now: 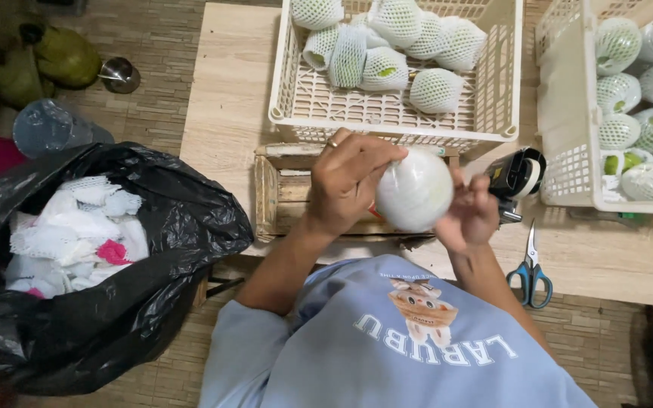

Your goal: Wrapping individual guavas in protective foam nets and organizing them into plastic crates.

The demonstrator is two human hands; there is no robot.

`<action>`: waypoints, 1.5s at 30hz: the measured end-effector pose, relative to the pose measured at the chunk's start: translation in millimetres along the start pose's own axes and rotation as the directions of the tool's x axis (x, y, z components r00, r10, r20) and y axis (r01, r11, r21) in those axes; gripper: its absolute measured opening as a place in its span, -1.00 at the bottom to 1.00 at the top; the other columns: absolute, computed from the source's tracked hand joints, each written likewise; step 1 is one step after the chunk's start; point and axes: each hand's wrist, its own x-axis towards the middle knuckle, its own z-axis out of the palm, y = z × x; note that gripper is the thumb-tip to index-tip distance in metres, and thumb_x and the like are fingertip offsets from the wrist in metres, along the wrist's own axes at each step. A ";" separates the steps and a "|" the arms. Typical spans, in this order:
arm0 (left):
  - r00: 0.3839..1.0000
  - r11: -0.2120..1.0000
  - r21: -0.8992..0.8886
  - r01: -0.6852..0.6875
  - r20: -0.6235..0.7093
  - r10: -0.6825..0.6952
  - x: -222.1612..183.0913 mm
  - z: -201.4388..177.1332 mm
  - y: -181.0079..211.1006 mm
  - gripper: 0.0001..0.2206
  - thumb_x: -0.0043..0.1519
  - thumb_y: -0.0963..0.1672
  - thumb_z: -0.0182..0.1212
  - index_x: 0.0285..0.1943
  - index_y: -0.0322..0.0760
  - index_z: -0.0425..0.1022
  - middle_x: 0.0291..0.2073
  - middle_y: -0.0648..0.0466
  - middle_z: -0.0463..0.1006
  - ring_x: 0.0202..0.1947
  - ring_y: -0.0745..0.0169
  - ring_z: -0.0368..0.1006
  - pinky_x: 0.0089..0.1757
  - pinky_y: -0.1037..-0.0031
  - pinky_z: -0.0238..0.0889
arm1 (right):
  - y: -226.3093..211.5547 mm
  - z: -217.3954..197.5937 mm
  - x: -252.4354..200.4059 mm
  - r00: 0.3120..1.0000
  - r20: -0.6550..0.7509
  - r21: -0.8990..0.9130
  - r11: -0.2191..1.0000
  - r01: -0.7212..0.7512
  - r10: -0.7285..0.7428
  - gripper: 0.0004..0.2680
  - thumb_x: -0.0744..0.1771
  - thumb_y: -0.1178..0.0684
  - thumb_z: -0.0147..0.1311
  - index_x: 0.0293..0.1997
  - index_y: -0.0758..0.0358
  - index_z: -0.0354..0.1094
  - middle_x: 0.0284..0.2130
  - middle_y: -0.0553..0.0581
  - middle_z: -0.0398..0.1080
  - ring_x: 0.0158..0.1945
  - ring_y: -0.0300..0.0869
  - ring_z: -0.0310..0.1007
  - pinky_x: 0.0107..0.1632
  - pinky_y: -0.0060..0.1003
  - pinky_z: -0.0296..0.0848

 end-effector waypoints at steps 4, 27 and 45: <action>0.997 0.980 -0.179 0.082 0.010 -0.082 -6.9 16.8 9.1 -0.87 0.33 -0.15 0.20 -0.14 -0.17 0.68 -0.30 0.09 0.62 -0.32 0.10 0.47 -0.18 0.36 0.39 | 29.5 -27.7 10.8 0.956 -0.234 0.107 0.982 -0.154 0.176 -0.75 0.38 -0.10 -0.05 0.08 0.10 0.47 0.12 0.20 0.49 0.29 0.08 0.39 0.43 0.33 0.14; 0.905 0.869 0.369 0.331 0.139 -0.403 -28.0 -4.2 14.5 -0.96 0.20 -0.16 0.31 -0.24 -0.17 0.55 -0.48 0.12 0.55 -0.44 0.12 0.56 -0.37 0.33 0.38 | 25.3 20.8 -1.7 0.993 0.053 -0.953 0.292 0.082 -0.105 -0.13 0.06 -0.01 0.54 0.42 0.34 -0.10 0.30 0.37 0.04 0.37 0.17 0.17 0.46 0.14 0.11; 0.128 -0.231 -0.356 0.905 0.748 -0.651 -119.5 51.4 -63.6 -0.56 0.27 0.05 0.31 0.20 -0.25 0.43 -0.17 -0.21 0.62 -0.24 -0.11 0.64 -0.27 0.02 0.58 | 35.7 39.7 -5.1 0.858 0.437 -0.860 0.152 0.486 -0.270 -0.13 0.12 0.04 0.53 0.48 0.10 -0.21 0.35 0.71 -0.06 0.44 0.37 0.04 0.39 0.20 0.11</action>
